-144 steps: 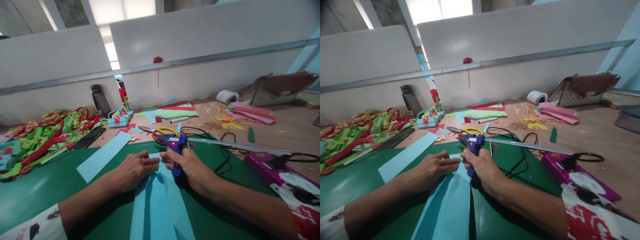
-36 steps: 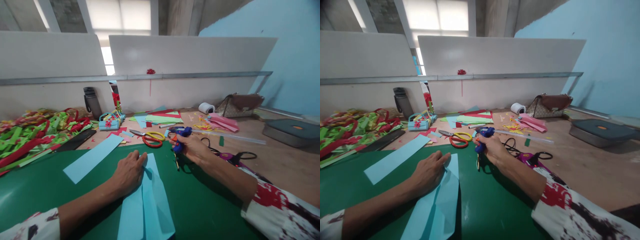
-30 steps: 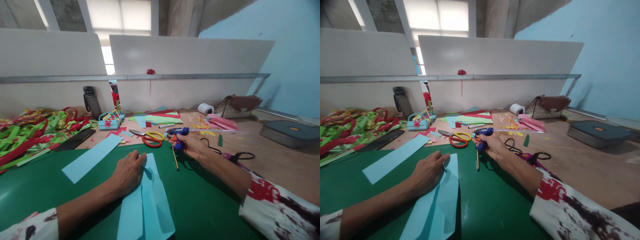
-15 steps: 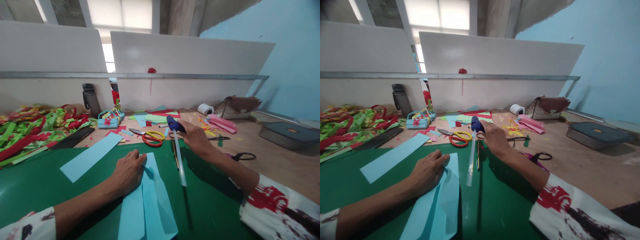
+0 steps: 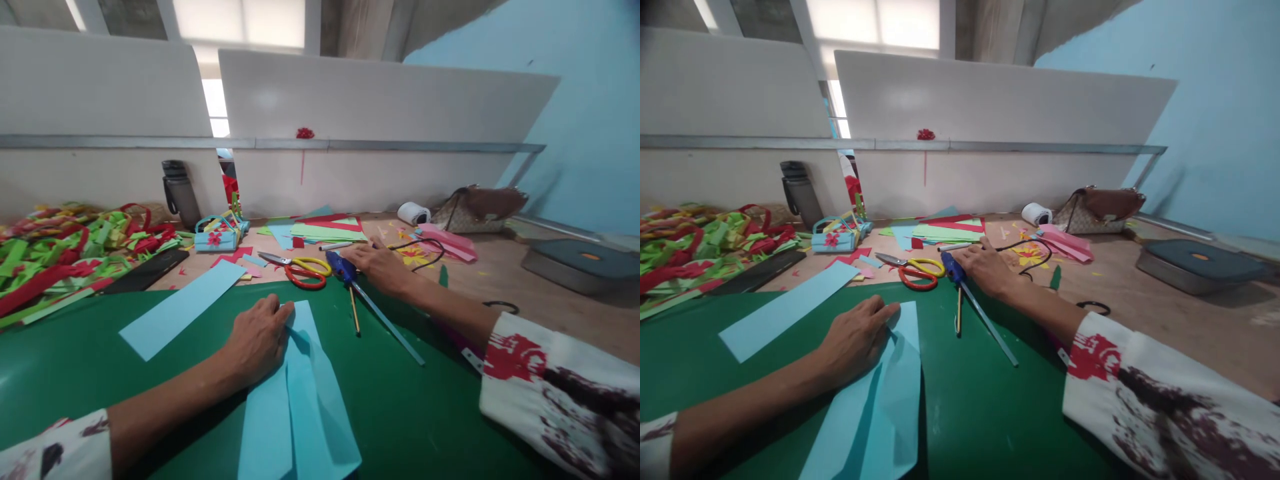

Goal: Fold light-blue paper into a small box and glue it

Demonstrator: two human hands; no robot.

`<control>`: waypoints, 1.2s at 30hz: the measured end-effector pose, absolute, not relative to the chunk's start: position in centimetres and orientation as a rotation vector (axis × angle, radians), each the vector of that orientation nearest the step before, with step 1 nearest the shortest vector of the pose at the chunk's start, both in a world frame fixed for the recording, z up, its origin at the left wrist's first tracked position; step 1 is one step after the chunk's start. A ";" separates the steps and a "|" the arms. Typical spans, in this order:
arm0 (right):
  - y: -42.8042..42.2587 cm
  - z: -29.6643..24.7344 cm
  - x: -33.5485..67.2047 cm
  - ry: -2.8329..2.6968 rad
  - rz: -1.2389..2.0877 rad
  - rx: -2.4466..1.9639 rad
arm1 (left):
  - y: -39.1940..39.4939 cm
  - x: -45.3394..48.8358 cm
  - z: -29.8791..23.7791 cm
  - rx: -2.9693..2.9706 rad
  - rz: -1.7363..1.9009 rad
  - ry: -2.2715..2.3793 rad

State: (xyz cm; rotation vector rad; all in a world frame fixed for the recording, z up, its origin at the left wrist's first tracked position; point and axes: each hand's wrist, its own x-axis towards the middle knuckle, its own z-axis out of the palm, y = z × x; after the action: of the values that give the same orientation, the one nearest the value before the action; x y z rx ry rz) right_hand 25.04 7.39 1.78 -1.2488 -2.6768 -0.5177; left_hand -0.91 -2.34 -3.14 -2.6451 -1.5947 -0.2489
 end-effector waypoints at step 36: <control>-0.3 2.2 15.9 -2.440 1.023 -1.363 | -2.8 -4.4 -1.0 -2.866 -0.911 -2.039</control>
State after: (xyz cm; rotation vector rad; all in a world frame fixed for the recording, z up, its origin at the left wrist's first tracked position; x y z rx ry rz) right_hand 15.92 -0.30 2.22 -1.3628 -2.4401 1.0228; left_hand -4.37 -2.76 -0.97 -2.8661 -2.0390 -0.9108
